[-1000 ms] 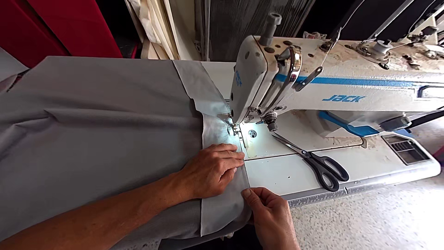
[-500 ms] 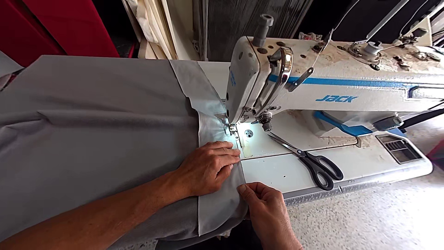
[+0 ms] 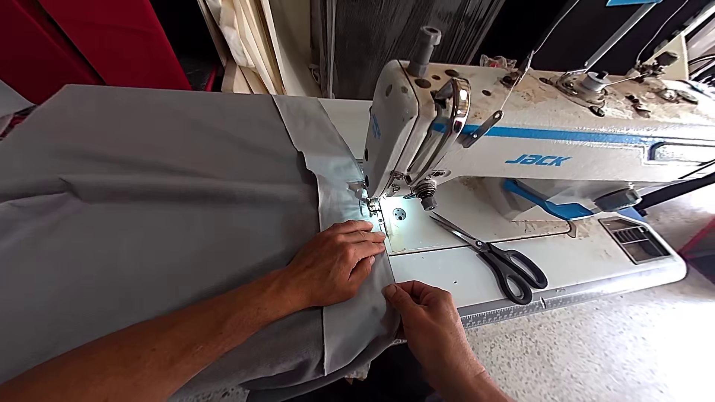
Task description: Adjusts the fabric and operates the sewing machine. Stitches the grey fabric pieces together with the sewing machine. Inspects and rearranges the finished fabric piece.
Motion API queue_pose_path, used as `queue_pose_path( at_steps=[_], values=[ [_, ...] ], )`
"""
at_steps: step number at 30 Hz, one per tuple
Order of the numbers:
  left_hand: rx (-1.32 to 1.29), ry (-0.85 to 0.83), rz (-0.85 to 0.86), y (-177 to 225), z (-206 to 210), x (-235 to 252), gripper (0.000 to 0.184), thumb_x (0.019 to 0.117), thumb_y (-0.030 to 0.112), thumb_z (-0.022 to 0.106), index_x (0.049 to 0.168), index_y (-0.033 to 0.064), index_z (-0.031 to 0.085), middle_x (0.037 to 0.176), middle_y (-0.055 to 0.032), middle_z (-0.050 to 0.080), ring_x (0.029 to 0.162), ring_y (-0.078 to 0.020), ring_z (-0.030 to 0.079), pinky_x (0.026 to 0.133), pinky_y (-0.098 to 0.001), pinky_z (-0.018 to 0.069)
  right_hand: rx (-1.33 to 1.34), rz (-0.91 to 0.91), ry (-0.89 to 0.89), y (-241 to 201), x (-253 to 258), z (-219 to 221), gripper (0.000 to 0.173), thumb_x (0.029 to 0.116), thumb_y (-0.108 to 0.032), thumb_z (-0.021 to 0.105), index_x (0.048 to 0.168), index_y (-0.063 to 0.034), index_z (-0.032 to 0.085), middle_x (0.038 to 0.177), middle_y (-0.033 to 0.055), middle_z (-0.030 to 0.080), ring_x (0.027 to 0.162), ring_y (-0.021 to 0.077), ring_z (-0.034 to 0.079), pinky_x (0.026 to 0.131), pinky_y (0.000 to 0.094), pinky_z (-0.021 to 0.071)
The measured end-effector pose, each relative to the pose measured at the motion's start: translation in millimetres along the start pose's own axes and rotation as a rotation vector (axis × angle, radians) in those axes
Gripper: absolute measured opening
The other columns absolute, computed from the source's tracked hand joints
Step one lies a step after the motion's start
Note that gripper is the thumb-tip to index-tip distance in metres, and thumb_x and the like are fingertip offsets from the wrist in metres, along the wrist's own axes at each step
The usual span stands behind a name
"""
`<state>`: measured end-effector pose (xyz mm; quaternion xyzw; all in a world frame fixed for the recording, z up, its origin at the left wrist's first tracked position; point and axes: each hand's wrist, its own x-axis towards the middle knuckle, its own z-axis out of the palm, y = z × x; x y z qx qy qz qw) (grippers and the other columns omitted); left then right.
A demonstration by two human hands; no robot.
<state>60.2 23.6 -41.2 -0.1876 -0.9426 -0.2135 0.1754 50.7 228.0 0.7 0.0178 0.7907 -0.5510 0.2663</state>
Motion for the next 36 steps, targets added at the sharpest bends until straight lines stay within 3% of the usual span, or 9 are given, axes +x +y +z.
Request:
queue_pose_path(
  at_steps=[4,9,14,36],
  values=[
    [0.01,0.006,-0.002,-2,0,1,0.037,0.1004,0.024,0.045,0.118,0.0156,0.077,0.134,0.0048,0.069,0.135,-0.0156,0.055,0.112,-0.0328,0.0442,-0.03,0.028,-0.005,-7,3,-1,0.019,0.1001,-0.017,0.067,0.086,-0.0067,0.073,0.07,0.0037,0.07,0.061,0.012,0.069,0.057,0.0287,0.0599],
    [0.042,0.026,0.013,-5,1,4,0.037,0.0995,0.024,0.046,0.119,0.016,0.077,0.133,0.0048,0.069,0.126,-0.0166,0.058,0.103,-0.0334,0.0468,-0.076,0.056,-0.019,-15,10,-2,0.02,0.0998,-0.018,0.067,0.084,-0.0078,0.073,0.069,0.0028,0.069,0.059,0.0108,0.066,0.055,0.027,0.0559],
    [0.109,0.012,0.022,-4,0,6,0.04,0.0999,0.025,0.044,0.121,0.0163,0.076,0.135,0.0039,0.068,0.121,-0.0183,0.06,0.097,-0.036,0.0472,-0.109,0.097,-0.039,-20,16,-3,0.019,0.0997,-0.019,0.067,0.085,-0.0081,0.073,0.071,0.0033,0.069,0.062,0.011,0.068,0.057,0.0276,0.0576],
    [0.2,0.019,0.086,-15,-2,9,0.043,0.1001,0.023,0.041,0.125,0.0144,0.074,0.137,-0.0001,0.067,0.117,-0.0215,0.062,0.093,-0.0393,0.0478,-0.142,0.111,-0.059,-34,33,4,0.022,0.1006,-0.02,0.067,0.083,-0.0083,0.074,0.068,0.0035,0.067,0.061,0.0113,0.066,0.058,0.0282,0.056]
  ],
)
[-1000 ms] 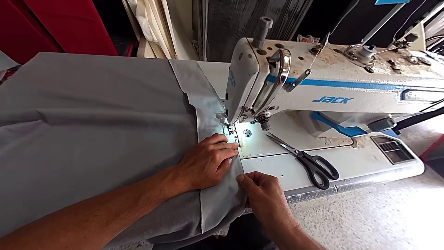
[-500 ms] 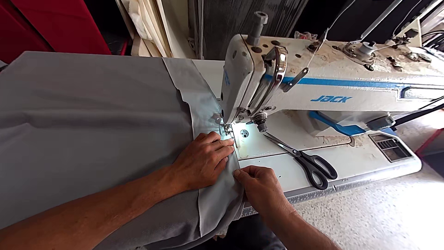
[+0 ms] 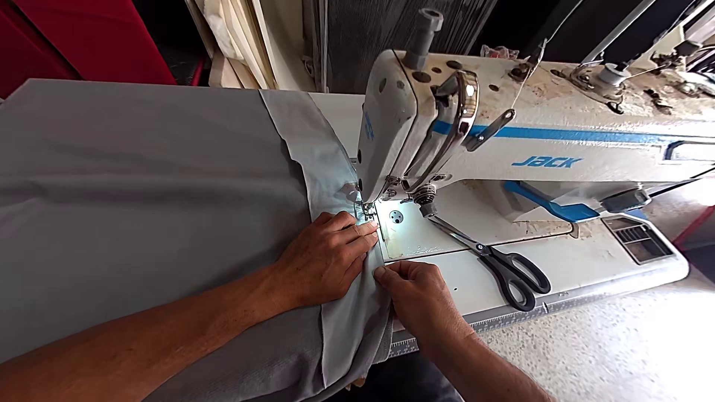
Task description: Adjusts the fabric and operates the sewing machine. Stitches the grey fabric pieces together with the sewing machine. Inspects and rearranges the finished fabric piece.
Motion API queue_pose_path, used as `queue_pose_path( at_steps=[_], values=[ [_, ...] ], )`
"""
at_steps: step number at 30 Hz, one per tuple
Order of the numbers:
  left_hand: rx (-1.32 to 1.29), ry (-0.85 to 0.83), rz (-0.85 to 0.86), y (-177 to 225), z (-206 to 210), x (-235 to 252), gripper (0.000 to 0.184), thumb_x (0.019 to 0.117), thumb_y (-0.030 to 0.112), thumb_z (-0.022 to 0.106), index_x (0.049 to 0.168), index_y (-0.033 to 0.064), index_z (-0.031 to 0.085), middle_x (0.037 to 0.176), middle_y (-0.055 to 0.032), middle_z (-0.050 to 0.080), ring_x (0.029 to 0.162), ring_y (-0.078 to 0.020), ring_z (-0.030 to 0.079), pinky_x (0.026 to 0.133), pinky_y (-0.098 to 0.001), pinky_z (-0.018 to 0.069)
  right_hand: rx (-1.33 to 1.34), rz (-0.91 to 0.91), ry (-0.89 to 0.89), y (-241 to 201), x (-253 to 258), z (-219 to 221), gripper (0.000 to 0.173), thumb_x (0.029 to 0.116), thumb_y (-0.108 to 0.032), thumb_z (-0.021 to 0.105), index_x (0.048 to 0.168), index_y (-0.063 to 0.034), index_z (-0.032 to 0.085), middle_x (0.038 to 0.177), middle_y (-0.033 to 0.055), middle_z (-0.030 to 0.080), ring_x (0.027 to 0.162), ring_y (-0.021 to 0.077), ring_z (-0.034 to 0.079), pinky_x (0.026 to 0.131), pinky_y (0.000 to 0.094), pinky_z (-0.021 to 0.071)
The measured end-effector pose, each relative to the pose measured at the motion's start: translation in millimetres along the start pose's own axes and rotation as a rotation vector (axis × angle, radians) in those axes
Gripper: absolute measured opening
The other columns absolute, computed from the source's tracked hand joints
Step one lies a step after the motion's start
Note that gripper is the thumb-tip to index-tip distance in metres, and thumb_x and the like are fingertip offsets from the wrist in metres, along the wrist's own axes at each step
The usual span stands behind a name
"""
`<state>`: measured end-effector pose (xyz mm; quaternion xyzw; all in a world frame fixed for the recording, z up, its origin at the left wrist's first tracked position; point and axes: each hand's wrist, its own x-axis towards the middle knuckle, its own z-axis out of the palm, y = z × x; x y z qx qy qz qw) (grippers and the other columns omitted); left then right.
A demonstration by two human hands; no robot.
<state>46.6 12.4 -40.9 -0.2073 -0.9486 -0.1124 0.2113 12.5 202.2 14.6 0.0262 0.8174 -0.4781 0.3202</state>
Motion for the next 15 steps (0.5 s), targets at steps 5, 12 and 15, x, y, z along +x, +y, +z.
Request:
queue_pose_path(
  at_steps=[5,12,15],
  values=[
    [-0.009,0.013,0.05,-6,-1,-3,0.042,0.1003,0.022,0.042,0.124,0.0155,0.075,0.136,0.0015,0.068,0.111,-0.0195,0.062,0.088,-0.037,0.0471,-0.027,0.003,0.003,-3,3,1,0.021,0.101,-0.02,0.067,0.085,-0.0087,0.074,0.068,0.0026,0.067,0.06,0.0103,0.064,0.056,0.0272,0.0533],
    [-0.018,0.022,0.09,-15,-2,-1,0.04,0.0992,0.023,0.044,0.123,0.0175,0.076,0.133,0.0033,0.069,0.111,-0.018,0.062,0.089,-0.037,0.0462,-0.05,0.01,0.014,-9,7,2,0.024,0.1016,-0.022,0.066,0.083,-0.0093,0.074,0.066,0.0022,0.065,0.058,0.0101,0.062,0.055,0.0273,0.0509],
    [-0.021,0.027,0.104,-18,-3,0,0.039,0.0994,0.022,0.045,0.122,0.0177,0.076,0.132,0.0039,0.07,0.11,-0.0181,0.062,0.089,-0.0373,0.0469,-0.054,0.004,0.023,-10,9,3,0.024,0.1014,-0.022,0.066,0.082,-0.0098,0.074,0.065,0.0023,0.064,0.058,0.0102,0.061,0.055,0.0275,0.05]
  ],
)
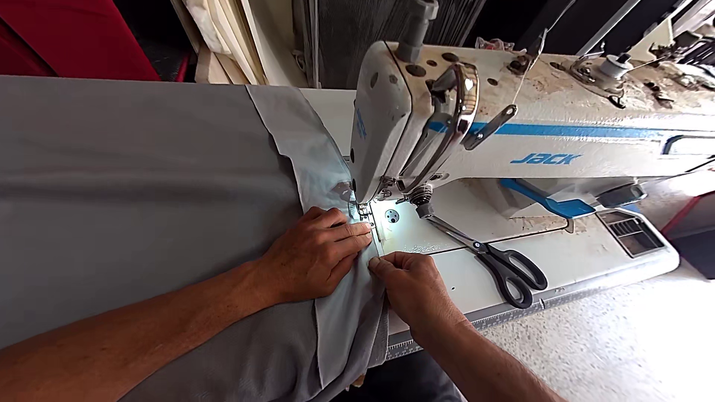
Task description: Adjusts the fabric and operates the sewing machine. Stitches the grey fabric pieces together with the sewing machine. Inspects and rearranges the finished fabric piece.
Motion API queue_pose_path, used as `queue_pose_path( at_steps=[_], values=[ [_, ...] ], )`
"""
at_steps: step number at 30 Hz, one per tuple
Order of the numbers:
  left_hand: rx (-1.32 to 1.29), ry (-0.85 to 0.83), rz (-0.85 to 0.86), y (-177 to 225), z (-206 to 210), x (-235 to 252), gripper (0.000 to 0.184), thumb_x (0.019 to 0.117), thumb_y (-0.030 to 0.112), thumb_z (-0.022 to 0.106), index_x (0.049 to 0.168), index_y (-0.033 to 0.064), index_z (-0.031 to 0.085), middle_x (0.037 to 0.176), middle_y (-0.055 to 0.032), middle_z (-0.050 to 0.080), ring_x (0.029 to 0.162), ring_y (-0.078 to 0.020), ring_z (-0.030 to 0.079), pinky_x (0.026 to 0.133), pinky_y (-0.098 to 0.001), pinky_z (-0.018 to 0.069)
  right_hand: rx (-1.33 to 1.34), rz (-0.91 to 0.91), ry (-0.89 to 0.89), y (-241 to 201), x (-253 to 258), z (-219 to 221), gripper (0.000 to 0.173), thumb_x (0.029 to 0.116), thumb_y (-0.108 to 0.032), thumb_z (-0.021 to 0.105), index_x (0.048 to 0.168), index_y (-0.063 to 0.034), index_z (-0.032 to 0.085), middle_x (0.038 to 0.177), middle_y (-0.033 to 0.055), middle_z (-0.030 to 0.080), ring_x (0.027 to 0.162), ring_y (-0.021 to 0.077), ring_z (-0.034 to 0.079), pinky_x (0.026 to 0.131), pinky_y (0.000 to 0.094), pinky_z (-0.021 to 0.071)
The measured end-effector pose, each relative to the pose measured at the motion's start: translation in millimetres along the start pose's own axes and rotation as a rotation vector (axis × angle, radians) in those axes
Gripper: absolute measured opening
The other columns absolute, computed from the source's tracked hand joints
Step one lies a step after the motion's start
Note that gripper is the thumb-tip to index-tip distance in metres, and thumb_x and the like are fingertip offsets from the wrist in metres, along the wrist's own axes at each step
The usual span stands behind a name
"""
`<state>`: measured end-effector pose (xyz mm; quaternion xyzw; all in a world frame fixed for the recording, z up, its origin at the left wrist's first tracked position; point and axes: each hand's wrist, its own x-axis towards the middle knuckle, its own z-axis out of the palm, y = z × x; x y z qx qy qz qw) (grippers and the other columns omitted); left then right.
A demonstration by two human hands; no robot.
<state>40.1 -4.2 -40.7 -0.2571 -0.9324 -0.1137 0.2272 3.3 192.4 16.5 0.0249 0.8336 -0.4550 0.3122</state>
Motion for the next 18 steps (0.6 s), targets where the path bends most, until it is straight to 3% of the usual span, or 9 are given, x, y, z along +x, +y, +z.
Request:
queue_pose_path(
  at_steps=[13,18],
  values=[
    [0.018,0.005,0.001,-7,0,2,0.039,0.0991,0.021,0.044,0.121,0.0176,0.077,0.128,0.0027,0.072,0.108,-0.0196,0.063,0.088,-0.0386,0.0468,0.005,0.007,0.031,-10,10,2,0.025,0.1018,-0.021,0.066,0.082,-0.0087,0.073,0.065,0.0038,0.064,0.055,0.0107,0.06,0.052,0.0269,0.0484],
    [0.017,0.006,-0.005,-7,-1,3,0.04,0.0975,0.02,0.045,0.123,0.0181,0.076,0.104,-0.0047,0.069,0.097,-0.0233,0.062,0.081,-0.0403,0.0474,-0.002,0.008,0.038,-13,13,3,0.025,0.1023,-0.021,0.065,0.081,-0.0082,0.072,0.065,0.0041,0.063,0.056,0.0114,0.06,0.052,0.0275,0.0485]
  ],
)
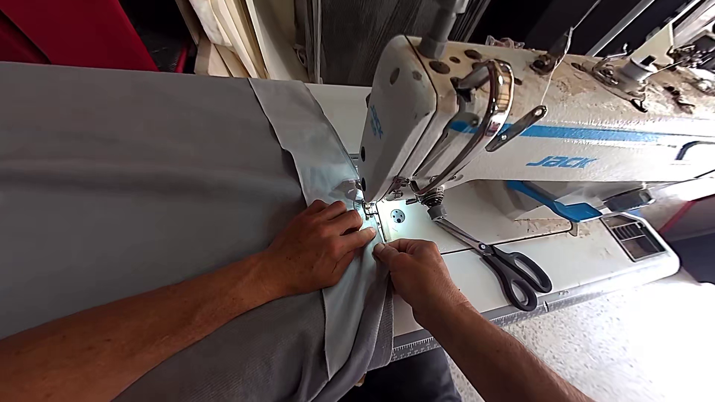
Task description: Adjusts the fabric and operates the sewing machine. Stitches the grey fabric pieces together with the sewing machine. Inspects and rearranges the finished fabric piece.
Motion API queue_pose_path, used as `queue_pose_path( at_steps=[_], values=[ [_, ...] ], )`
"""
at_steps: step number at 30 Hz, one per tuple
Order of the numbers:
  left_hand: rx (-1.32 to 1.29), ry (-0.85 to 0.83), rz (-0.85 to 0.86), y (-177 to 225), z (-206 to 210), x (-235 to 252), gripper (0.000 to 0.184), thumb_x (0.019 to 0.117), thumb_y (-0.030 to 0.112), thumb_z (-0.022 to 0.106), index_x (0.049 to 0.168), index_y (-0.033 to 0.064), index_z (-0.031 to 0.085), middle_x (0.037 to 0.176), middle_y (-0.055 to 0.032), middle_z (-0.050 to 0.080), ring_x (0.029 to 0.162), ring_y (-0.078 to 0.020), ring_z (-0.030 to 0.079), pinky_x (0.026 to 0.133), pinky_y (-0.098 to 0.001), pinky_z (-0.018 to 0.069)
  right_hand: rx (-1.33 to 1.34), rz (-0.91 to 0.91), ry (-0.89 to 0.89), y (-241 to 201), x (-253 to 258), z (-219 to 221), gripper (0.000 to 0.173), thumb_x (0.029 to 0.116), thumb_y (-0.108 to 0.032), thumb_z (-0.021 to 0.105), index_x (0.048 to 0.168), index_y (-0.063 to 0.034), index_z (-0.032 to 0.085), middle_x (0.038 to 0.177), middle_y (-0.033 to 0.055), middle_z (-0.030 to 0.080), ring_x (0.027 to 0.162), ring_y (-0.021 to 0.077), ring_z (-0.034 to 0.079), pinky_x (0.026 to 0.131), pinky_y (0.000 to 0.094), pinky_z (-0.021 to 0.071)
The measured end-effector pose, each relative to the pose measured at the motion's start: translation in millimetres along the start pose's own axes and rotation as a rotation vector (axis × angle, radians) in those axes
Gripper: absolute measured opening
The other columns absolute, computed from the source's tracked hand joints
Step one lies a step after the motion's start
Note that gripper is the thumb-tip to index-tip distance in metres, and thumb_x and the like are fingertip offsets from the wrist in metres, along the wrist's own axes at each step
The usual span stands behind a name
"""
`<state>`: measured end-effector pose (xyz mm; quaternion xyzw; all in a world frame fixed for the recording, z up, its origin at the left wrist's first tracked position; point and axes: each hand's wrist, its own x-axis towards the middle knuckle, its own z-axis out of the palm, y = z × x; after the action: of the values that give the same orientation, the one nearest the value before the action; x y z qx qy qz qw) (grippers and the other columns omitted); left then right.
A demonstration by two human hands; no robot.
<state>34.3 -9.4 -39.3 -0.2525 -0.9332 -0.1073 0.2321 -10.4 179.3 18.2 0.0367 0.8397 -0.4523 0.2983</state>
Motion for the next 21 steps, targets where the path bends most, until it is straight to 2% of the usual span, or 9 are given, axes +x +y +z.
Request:
queue_pose_path(
  at_steps=[4,8,12,21],
  values=[
    [0.005,-0.009,-0.01,-2,-1,0,0.041,0.0983,0.02,0.044,0.124,0.0189,0.076,0.096,-0.0045,0.067,0.093,-0.0234,0.062,0.08,-0.0407,0.0471,-0.029,-0.011,0.008,-4,2,1,0.027,0.1024,-0.022,0.064,0.081,-0.0081,0.072,0.066,0.0045,0.063,0.056,0.0118,0.059,0.052,0.0283,0.0477],
    [0.007,-0.011,-0.02,-6,-2,-3,0.04,0.0988,0.022,0.044,0.124,0.0213,0.076,0.097,-0.0036,0.067,0.094,-0.0226,0.061,0.079,-0.0401,0.0467,-0.024,-0.01,0.014,-7,4,2,0.028,0.1024,-0.023,0.064,0.079,-0.0081,0.071,0.064,0.0046,0.061,0.054,0.0117,0.057,0.049,0.0278,0.0447],
    [0.002,-0.013,-0.02,-12,-4,-3,0.04,0.0981,0.023,0.046,0.124,0.0226,0.076,0.096,-0.0031,0.066,0.092,-0.022,0.061,0.077,-0.0399,0.0467,-0.01,0.006,0.012,-10,6,3,0.028,0.1028,-0.023,0.063,0.08,-0.0078,0.07,0.066,0.0058,0.062,0.055,0.0134,0.058,0.05,0.0294,0.0454],
    [-0.016,-0.016,-0.02,-26,-4,0,0.039,0.098,0.025,0.046,0.121,0.0239,0.077,0.096,-0.0013,0.066,0.092,-0.0201,0.061,0.076,-0.0384,0.0457,0.049,0.083,0.01,-16,18,7,0.024,0.0999,-0.024,0.066,0.086,-0.0051,0.072,0.076,0.0109,0.068,0.065,0.0194,0.067,0.057,0.036,0.0554]
  ],
)
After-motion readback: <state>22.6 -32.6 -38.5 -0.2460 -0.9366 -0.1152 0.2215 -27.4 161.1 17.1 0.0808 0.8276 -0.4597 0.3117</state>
